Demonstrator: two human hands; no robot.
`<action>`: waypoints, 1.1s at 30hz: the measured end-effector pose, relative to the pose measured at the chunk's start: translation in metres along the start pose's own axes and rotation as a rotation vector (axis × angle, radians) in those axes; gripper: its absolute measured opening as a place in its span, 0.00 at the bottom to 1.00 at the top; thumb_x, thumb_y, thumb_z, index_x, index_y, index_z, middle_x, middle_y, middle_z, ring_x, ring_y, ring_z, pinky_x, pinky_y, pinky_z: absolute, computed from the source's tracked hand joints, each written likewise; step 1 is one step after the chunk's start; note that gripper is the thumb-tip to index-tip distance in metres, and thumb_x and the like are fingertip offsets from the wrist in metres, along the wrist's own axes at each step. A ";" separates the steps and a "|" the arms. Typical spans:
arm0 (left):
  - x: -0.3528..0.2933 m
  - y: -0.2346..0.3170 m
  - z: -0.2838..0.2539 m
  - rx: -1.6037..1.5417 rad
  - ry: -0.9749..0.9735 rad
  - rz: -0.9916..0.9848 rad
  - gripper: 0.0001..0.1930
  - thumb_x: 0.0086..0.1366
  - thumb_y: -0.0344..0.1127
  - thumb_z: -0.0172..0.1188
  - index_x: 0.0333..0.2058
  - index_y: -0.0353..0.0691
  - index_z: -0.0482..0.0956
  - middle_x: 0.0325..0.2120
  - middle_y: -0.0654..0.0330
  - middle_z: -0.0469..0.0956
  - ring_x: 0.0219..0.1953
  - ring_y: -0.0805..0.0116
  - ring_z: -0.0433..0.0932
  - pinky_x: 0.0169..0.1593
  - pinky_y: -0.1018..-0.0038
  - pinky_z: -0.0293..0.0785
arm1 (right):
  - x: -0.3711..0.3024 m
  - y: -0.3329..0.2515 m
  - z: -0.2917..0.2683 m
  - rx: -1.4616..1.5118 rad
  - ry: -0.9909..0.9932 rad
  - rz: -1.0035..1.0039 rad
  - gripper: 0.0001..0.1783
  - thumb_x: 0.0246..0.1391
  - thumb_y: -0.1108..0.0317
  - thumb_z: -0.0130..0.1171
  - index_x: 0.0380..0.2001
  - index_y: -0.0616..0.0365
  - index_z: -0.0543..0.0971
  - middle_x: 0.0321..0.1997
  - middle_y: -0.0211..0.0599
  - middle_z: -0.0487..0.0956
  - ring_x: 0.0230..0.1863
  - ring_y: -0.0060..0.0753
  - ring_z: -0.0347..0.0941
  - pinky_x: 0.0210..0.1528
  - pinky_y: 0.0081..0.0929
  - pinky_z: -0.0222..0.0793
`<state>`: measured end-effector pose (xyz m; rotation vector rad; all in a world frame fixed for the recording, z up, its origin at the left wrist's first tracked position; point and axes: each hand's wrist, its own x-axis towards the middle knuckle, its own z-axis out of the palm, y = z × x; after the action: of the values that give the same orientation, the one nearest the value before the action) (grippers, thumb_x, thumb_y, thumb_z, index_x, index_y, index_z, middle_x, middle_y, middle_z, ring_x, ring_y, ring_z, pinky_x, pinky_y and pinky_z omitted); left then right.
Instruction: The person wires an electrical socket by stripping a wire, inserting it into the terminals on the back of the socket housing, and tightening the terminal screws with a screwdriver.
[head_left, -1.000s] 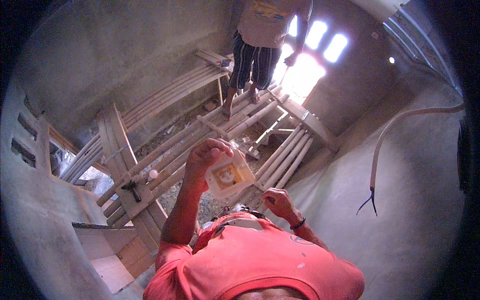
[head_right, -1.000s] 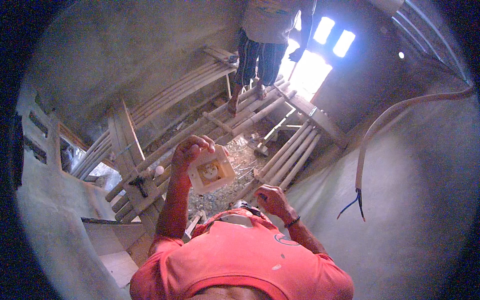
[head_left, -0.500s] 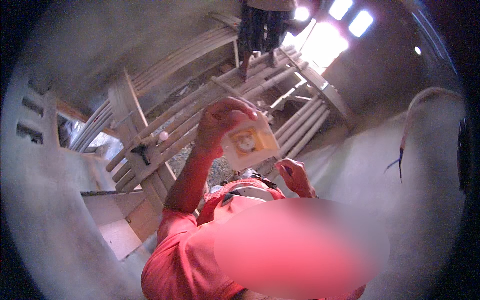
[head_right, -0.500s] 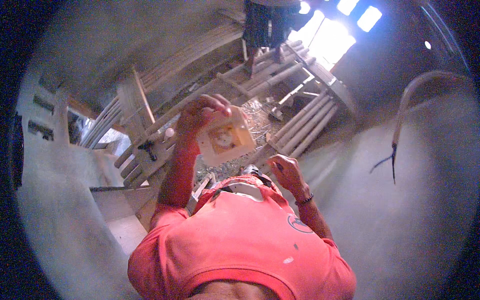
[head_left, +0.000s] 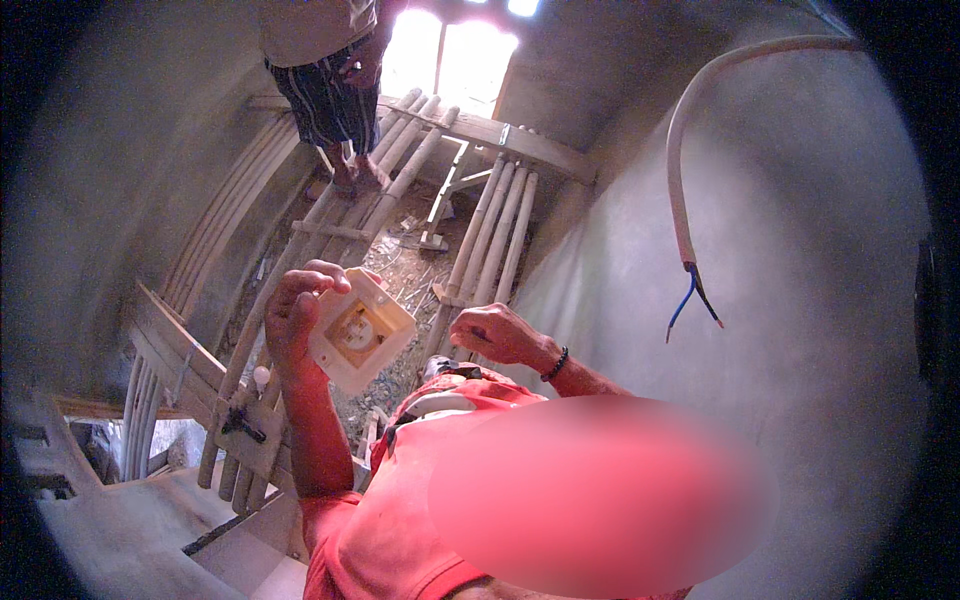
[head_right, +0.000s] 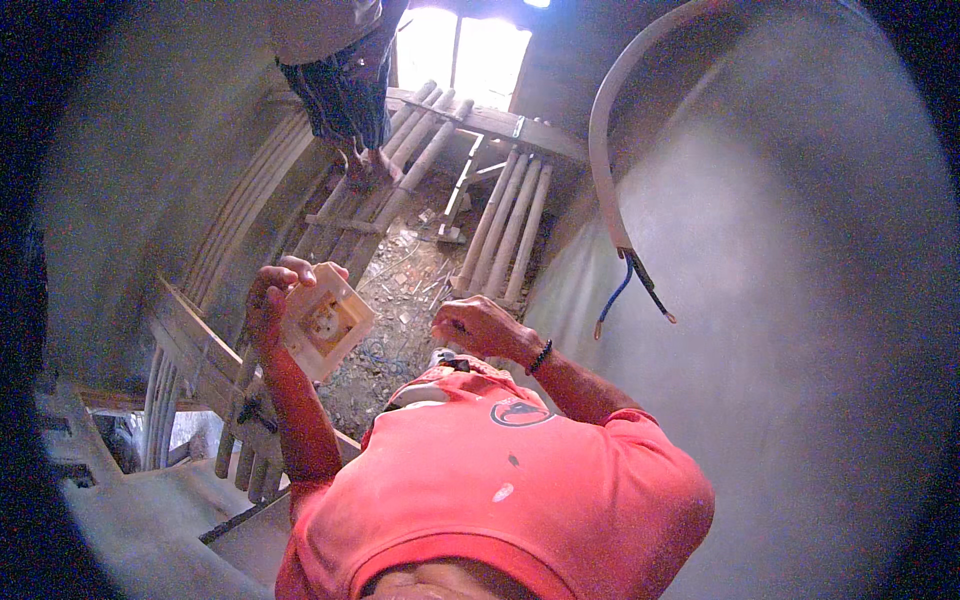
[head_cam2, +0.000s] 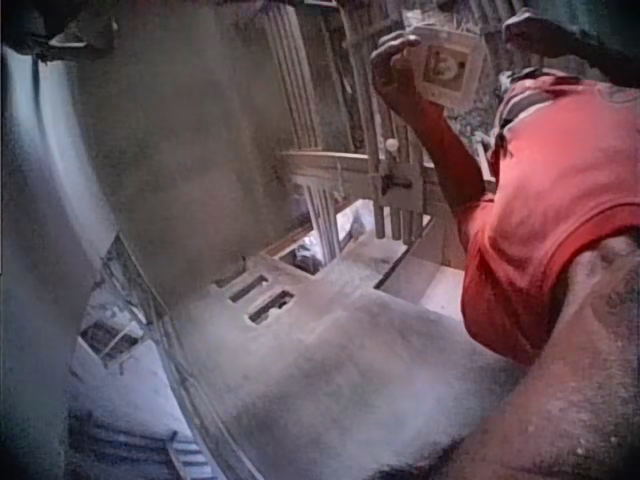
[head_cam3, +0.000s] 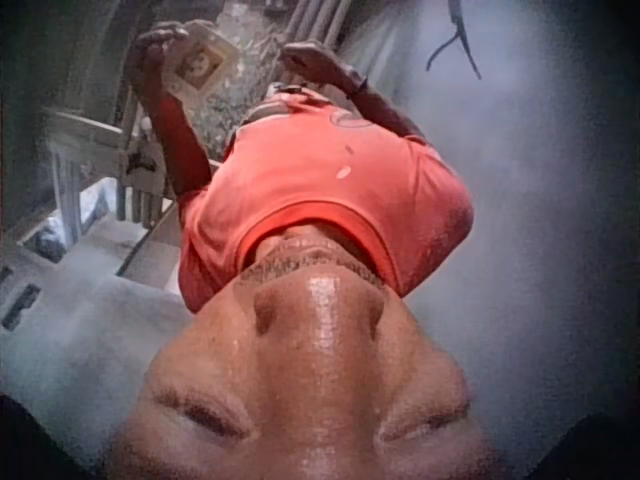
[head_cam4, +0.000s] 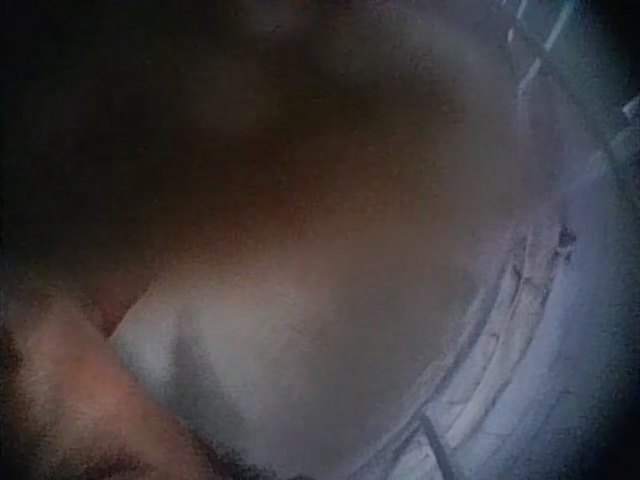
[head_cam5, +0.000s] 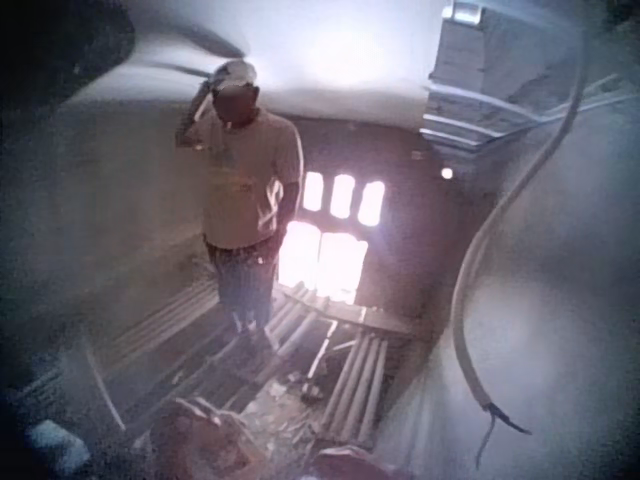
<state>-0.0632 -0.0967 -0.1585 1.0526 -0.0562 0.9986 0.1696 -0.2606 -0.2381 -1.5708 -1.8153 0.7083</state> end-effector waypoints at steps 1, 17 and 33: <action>-0.001 0.000 -0.001 -0.005 0.004 0.003 0.15 0.61 0.43 0.61 0.38 0.36 0.75 0.35 0.52 0.73 0.42 0.44 0.77 0.47 0.51 0.74 | 0.000 -0.002 0.000 -0.005 0.022 0.000 0.09 0.57 0.64 0.54 0.33 0.58 0.77 0.31 0.44 0.81 0.33 0.47 0.79 0.36 0.38 0.73; -0.023 0.005 -0.014 0.041 0.193 -0.050 0.18 0.57 0.44 0.65 0.34 0.33 0.77 0.34 0.54 0.78 0.40 0.60 0.79 0.47 0.63 0.74 | 0.011 0.025 0.015 0.145 0.001 0.548 0.24 0.52 0.67 0.57 0.53 0.53 0.66 0.15 0.41 0.71 0.16 0.36 0.72 0.21 0.43 0.69; -0.037 0.003 -0.017 0.059 0.303 -0.120 0.16 0.58 0.44 0.63 0.34 0.36 0.77 0.33 0.57 0.78 0.40 0.64 0.79 0.47 0.65 0.74 | -0.017 0.133 0.049 -0.269 0.000 0.395 0.09 0.45 0.69 0.55 0.25 0.62 0.82 0.21 0.45 0.80 0.24 0.34 0.79 0.31 0.31 0.75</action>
<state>-0.0938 -0.1085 -0.1832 0.9365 0.2822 1.0447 0.2216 -0.2576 -0.3711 -2.1424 -1.6689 0.6551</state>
